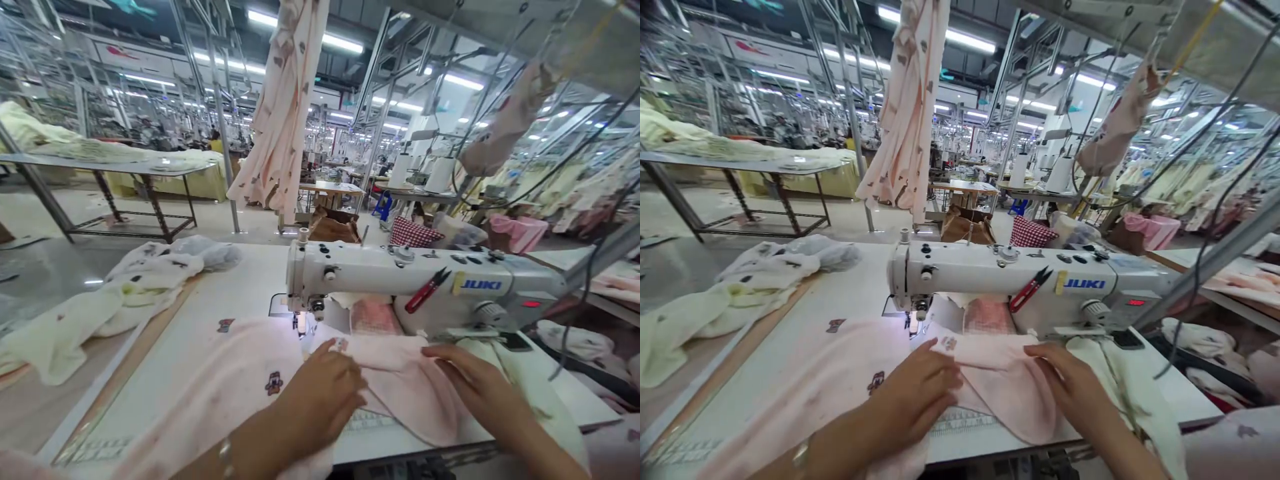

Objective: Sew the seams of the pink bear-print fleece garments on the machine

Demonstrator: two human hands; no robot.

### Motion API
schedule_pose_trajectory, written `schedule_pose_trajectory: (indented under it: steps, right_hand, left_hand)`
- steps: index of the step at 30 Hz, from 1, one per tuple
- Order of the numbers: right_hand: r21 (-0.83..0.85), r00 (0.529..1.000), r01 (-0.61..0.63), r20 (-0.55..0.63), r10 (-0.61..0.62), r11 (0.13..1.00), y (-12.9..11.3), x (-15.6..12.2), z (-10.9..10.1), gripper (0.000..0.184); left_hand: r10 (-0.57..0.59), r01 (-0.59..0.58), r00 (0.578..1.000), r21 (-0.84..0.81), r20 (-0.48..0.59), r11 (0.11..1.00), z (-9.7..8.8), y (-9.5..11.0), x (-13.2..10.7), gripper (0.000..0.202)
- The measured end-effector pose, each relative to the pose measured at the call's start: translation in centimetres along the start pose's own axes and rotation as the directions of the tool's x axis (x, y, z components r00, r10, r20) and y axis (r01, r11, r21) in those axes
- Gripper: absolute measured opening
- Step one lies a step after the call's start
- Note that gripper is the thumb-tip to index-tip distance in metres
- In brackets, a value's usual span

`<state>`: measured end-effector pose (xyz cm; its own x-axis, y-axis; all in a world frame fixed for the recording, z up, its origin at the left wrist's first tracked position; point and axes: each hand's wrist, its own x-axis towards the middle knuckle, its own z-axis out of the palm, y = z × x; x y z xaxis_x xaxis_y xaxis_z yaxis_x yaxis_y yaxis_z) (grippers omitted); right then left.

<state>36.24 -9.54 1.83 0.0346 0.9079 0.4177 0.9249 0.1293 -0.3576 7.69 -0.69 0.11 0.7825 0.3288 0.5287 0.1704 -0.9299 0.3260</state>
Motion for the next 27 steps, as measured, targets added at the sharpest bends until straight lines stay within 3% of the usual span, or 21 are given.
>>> schedule_pose_trajectory:
  steps: [3,6,8,11,14,16,19,21,23,25,27]
  right_hand:
    - [0.014,0.998,0.014,0.066,-0.015,1.0,0.4,1.8,2.7,0.024]
    - [0.035,0.995,0.019,0.102,-0.023,0.999,0.7,2.6,4.1,0.018]
    - [0.077,0.994,0.034,0.104,-0.042,0.996,-0.1,2.4,3.9,0.022]
    - [0.146,0.989,0.08,0.112,-0.097,0.986,-2.2,1.8,3.5,0.021]
    - [0.114,0.958,0.196,0.19,-0.216,0.974,-3.5,1.4,4.6,0.023]
    - [0.009,0.93,0.294,0.229,-0.289,0.956,-2.7,1.0,6.0,0.031]
    - [-0.209,0.94,0.316,0.205,-0.275,0.925,1.2,0.0,7.1,0.037]
    - [-0.35,0.969,0.242,0.136,-0.206,0.905,4.0,-0.9,6.7,0.041]
    - [-0.456,0.988,0.15,0.031,-0.153,0.877,5.2,-1.5,5.8,0.039]
    - [-0.423,0.985,0.153,-0.008,-0.173,0.893,3.7,-1.3,5.1,0.035]
    - [-0.231,0.978,0.205,0.015,-0.207,0.951,-0.3,-0.1,5.6,0.031]
  left_hand:
    - [-0.219,0.206,0.954,0.081,0.204,0.975,2.7,-2.6,4.7,0.017]
    - [-0.285,0.27,0.926,0.094,0.247,0.958,2.4,-3.0,5.6,0.01]
    - [-0.303,0.294,0.918,0.074,0.255,0.953,0.1,-1.9,4.6,0.018]
    - [-0.371,0.371,0.88,0.058,0.296,0.927,-5.1,0.3,2.4,0.021]
    - [-0.582,0.518,0.774,0.281,0.248,0.808,-9.0,0.6,-0.8,0.024]
    - [-0.664,0.547,0.738,0.468,0.12,0.693,-9.5,-0.5,-3.9,0.029]
    - [-0.612,0.49,0.79,0.558,0.041,0.67,-7.7,-2.6,-9.6,0.038]
    - [-0.563,0.437,0.825,0.573,0.051,0.693,-5.8,-3.3,-13.2,0.044]
    - [-0.54,0.409,0.84,0.593,0.052,0.693,-4.5,-3.4,-15.5,0.048]
    - [-0.534,0.415,0.844,0.578,0.043,0.703,-4.1,-3.2,-16.0,0.047]
    - [-0.531,0.438,0.846,0.515,0.04,0.737,-4.3,-2.9,-14.8,0.043]
